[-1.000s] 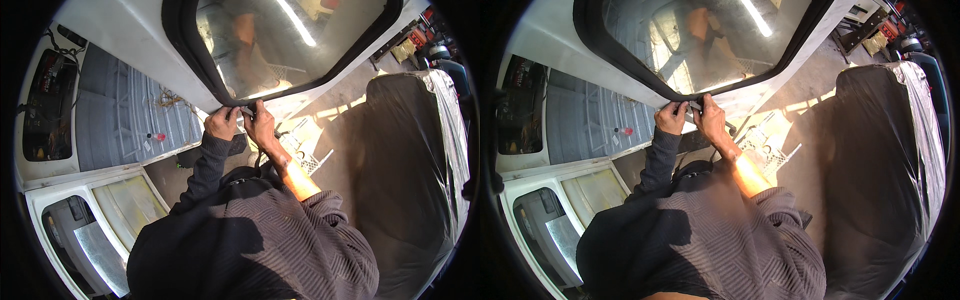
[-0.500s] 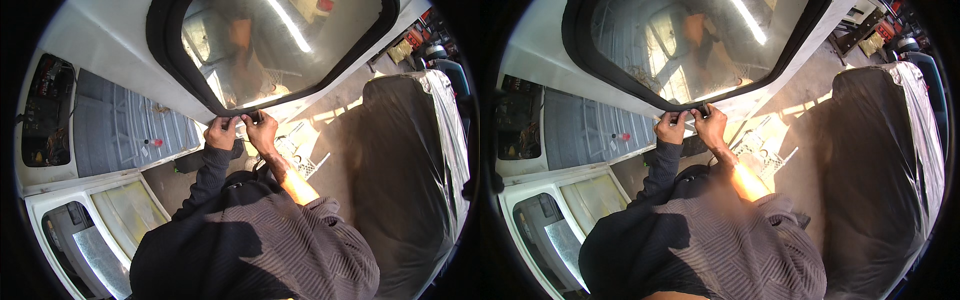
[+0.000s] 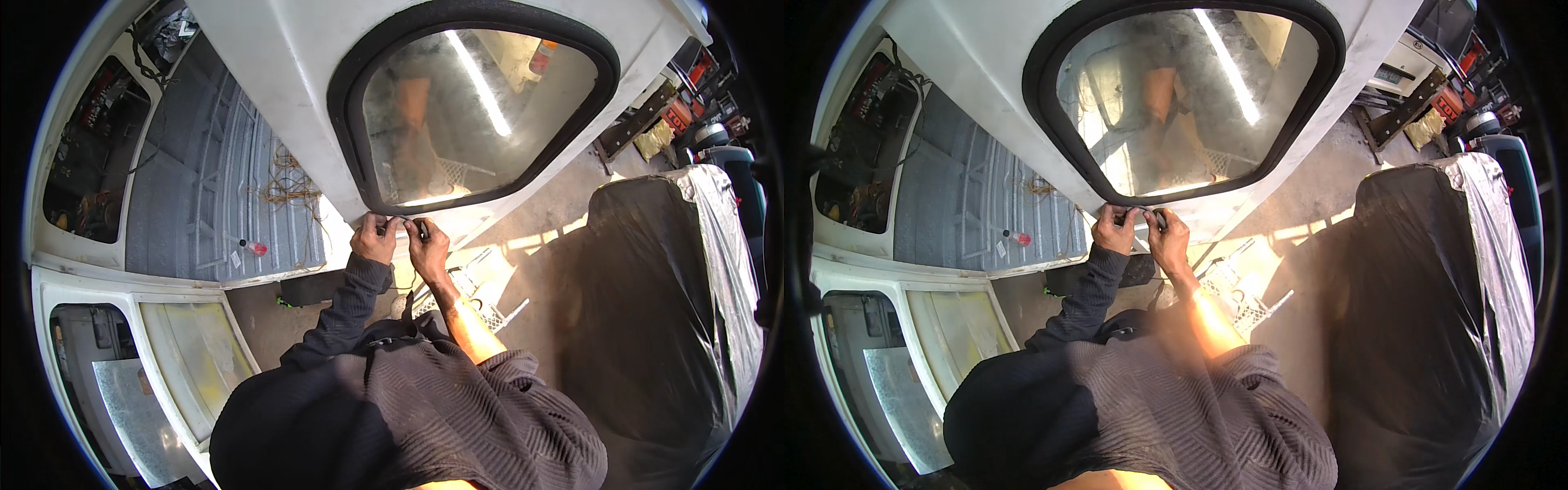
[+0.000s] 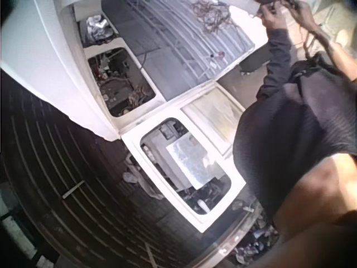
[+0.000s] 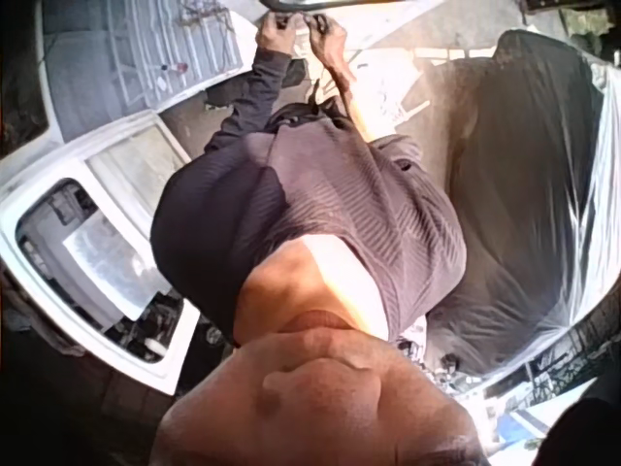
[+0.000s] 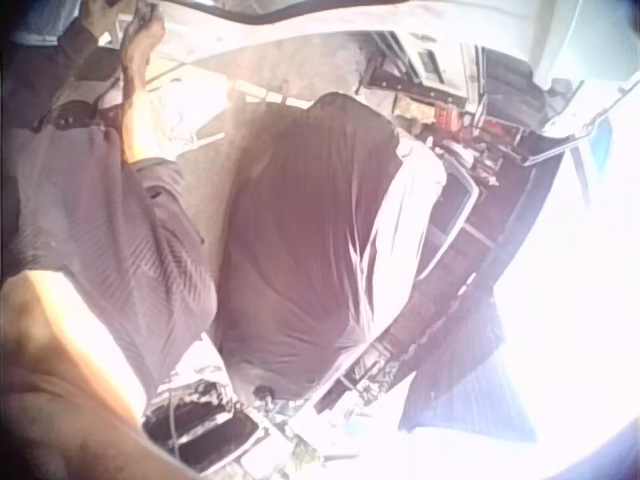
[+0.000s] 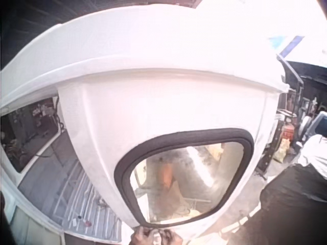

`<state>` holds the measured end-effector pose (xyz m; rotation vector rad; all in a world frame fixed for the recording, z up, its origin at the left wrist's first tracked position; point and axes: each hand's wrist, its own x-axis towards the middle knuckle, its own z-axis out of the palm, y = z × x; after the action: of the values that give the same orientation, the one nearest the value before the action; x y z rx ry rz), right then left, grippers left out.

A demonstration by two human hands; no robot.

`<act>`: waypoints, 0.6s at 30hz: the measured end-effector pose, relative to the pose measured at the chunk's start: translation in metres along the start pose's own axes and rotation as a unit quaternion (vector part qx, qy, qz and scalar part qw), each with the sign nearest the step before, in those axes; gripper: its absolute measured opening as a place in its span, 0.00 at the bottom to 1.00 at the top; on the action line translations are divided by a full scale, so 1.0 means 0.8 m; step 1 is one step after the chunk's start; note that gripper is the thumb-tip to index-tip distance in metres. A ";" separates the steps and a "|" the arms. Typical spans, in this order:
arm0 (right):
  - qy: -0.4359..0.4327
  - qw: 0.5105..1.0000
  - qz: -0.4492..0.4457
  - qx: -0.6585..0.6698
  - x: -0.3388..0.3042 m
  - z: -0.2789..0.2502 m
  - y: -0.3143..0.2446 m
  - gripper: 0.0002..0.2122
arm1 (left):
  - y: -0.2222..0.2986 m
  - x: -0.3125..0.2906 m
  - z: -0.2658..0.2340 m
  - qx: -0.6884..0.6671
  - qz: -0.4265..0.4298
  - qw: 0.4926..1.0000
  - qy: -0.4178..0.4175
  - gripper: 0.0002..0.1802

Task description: The person installs a black rubber weather seal around the window of a white vehicle door. They press the seal into the channel along the entire perimeter by hand, adjusting and seating it progressively.

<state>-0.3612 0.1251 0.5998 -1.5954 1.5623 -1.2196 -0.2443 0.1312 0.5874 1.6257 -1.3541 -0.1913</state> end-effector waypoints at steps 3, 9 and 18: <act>0.048 0.997 -0.059 -0.008 0.002 -0.006 0.001 0.10 | 0.015 -0.004 0.003 -0.017 -0.034 0.999 0.029 0.14; 0.092 0.981 -0.154 -0.068 0.012 -0.006 0.010 0.09 | 0.020 -0.006 0.002 -0.004 -0.081 0.996 0.021 0.13; 0.016 0.998 0.054 -0.017 0.008 -0.008 -0.008 0.12 | 0.024 -0.003 -0.011 0.044 -0.019 0.997 -0.060 0.09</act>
<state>-0.3646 0.1213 0.6093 -1.4979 1.6768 -1.1710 -0.2523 0.1397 0.6052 1.7372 -1.4409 -0.2578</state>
